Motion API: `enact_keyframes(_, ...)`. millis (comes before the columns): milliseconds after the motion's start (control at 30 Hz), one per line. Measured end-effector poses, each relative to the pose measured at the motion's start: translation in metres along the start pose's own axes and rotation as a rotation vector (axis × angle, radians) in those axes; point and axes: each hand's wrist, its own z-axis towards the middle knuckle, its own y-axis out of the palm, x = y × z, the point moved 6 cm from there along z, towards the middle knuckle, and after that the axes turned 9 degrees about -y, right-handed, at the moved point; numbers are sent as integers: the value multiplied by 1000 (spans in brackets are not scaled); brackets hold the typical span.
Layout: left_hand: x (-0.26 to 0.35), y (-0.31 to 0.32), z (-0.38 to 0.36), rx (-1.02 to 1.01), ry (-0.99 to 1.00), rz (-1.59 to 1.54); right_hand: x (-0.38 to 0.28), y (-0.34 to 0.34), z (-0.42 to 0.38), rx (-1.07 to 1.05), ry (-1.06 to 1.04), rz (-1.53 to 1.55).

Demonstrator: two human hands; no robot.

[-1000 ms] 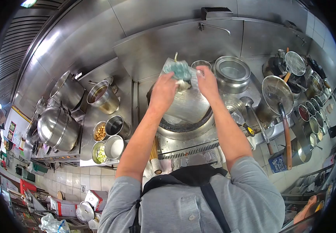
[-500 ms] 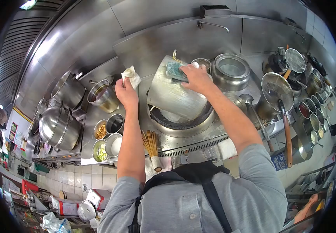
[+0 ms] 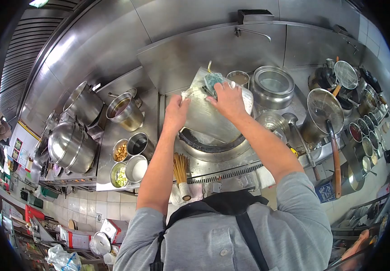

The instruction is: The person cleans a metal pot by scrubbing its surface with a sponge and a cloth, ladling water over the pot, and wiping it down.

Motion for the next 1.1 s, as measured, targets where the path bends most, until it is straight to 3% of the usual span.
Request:
enact_keyframes(267, -3, 3, -11, -20, -34, 35, 2, 7, -4, 30, 116, 87)
enact_keyframes(367, -3, 4, -11, 20, 43, -8, 20, 15, -8, 162, 279, 396)
enact_keyframes(467, 0, 5, -12, 72, 103, -47, 15, -15, -8, 320, 189, 264)
enact_keyframes(567, 0, 6, -17, 138, 31, -73, 3, -12, -7, 253, 189, 221)
enact_keyframes(733, 26, -14, -28, 310, 11, -276, -21, -6, -4, 495, 77, 495)
enact_keyframes(833, 35, -3, -19, 56, -140, -487, -39, -11, 0, 517, -10, 533)
enact_keyframes(933, 35, 22, -12, -182, -282, -994, -41, -10, 0, 411, -60, 564)
enact_keyframes(967, 33, 24, -10, -254, -267, -1017, -39, -9, -2, 352, -67, 609)
enact_keyframes(1067, 37, 26, -25, -242, -523, -1150, -32, -16, -10, 209, -42, 735)
enact_keyframes(1100, 32, 33, -21, -311, -524, -1188, -27, -17, -14, 185, -6, 775)
